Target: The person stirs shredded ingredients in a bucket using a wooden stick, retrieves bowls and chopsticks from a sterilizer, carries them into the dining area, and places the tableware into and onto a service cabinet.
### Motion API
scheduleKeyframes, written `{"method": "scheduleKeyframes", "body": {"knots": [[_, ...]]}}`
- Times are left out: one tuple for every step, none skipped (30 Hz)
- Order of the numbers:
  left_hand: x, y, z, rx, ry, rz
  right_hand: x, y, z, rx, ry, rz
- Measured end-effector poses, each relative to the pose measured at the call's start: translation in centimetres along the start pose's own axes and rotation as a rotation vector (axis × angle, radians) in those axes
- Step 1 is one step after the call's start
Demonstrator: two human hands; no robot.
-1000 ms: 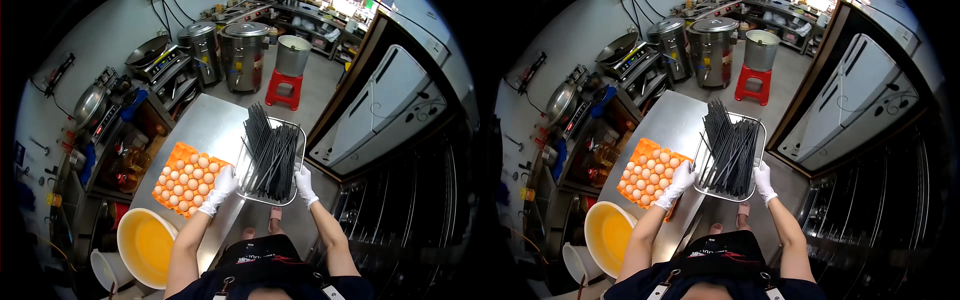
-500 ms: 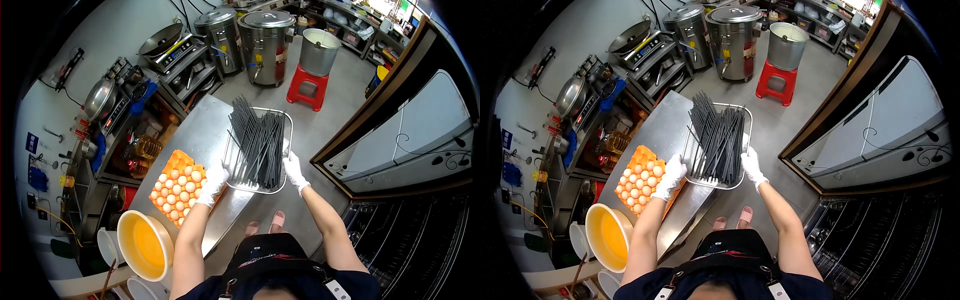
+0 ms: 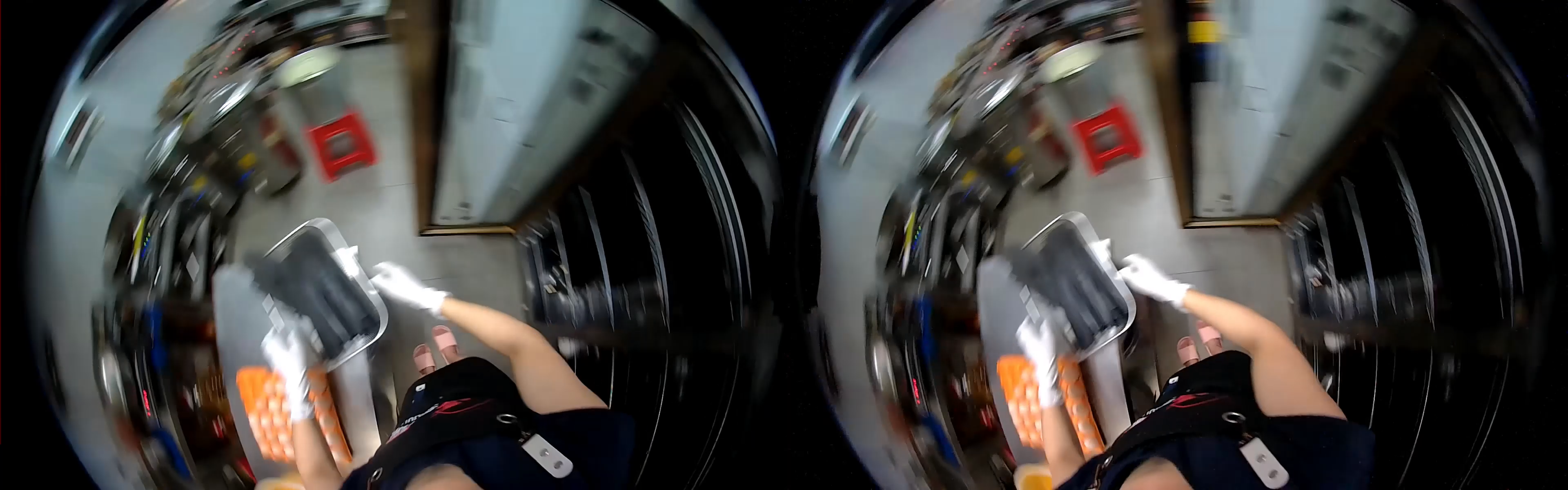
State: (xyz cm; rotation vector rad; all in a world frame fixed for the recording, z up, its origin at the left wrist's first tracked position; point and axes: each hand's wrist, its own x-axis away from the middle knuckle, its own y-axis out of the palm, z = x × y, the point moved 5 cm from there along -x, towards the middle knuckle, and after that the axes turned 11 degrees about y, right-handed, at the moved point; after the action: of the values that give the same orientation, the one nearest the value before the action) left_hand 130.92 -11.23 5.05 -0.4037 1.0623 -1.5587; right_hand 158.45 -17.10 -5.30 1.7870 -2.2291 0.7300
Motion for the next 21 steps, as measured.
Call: {"method": "scheduleKeyframes", "body": {"knots": [[-0.2, 0.1, 1.0, 0.091, -0.026, 0.045, -1.0, 1.1, 2.0, -0.187, -0.045, -0.172], [-0.1, 0.6, 1.0, 0.214, -0.053, -0.002, -0.3, 1.2, 3.4, -0.239, 0.0, -0.109], [0.2, 1.4, -1.7, 0.132, 0.033, 0.043, 1.5, 0.4, 2.7, -0.165, -0.087, 0.04], [0.6, 1.3, -3.3, -0.046, 0.133, 0.07, 0.8, 0.9, 4.2, -0.092, -0.125, 0.011], [0.8, 2.2, -7.7, -0.365, 0.071, 0.056, 1.0, 0.8, 5.6, -0.076, -0.108, 0.053], [0.1, 2.9, -11.4, -0.422, 0.086, -0.023, 1.4, 1.0, 6.5, -0.056, -0.103, 0.074], [-0.1, 2.7, -10.2, -0.549, 0.092, -0.051, 2.1, 0.9, 7.4, -0.086, -0.119, 0.124], [-0.3, 2.8, -9.5, -0.581, 0.108, -0.039, 2.9, 0.8, 8.0, -0.111, -0.141, 0.166], [-0.6, 2.8, -9.1, -0.575, 0.123, -0.026, 3.4, 0.7, 8.9, -0.083, -0.092, 0.207], [-0.8, 2.8, -8.5, -0.561, 0.138, -0.009, 4.1, 0.6, 9.8, -0.06, -0.04, 0.239], [-1.1, 2.9, -7.8, -0.546, 0.153, 0.005, 4.0, 1.0, 12.0, -0.113, -0.159, 0.396], [-1.4, 3.0, -7.2, -0.532, 0.17, 0.021, 4.9, 0.4, 13.0, -0.164, -0.037, 0.294], [-1.7, 3.0, -6.3, -0.516, 0.191, 0.035, 6.3, -0.8, 13.6, -0.17, 0.0, 0.289], [-1.8, 3.2, -5.3, -0.488, 0.212, 0.057, 7.6, -1.6, 14.4, -0.177, 0.035, 0.28], [-2.2, 3.1, -4.3, -0.467, 0.232, 0.072, 9.2, -2.4, 15.8, -0.157, 0.01, 0.396], [-2.5, 2.8, -3.1, -0.431, 0.258, 0.104, 10.9, -3.2, 17.1, -0.136, -0.018, 0.51], [-2.7, 2.8, -1.6, -0.392, 0.29, 0.128, 12.1, -4.0, 18.9, -0.181, 0.108, 0.429], [-2.8, 2.8, 0.0, -0.345, 0.328, 0.154, 13.6, -4.9, 20.9, -0.227, 0.233, 0.347], [-2.9, 2.6, 1.5, -0.288, 0.366, 0.182, 15.4, -5.9, 22.5, -0.293, 0.298, 0.332], [-2.9, 2.5, 3.3, -0.231, 0.407, 0.207, 17.4, -6.8, 24.0, -0.361, 0.361, 0.32], [-2.8, 2.3, 5.2, -0.168, 0.453, 0.23, 20.2, -8.6, 24.2, -0.274, 0.34, 0.425]]}}
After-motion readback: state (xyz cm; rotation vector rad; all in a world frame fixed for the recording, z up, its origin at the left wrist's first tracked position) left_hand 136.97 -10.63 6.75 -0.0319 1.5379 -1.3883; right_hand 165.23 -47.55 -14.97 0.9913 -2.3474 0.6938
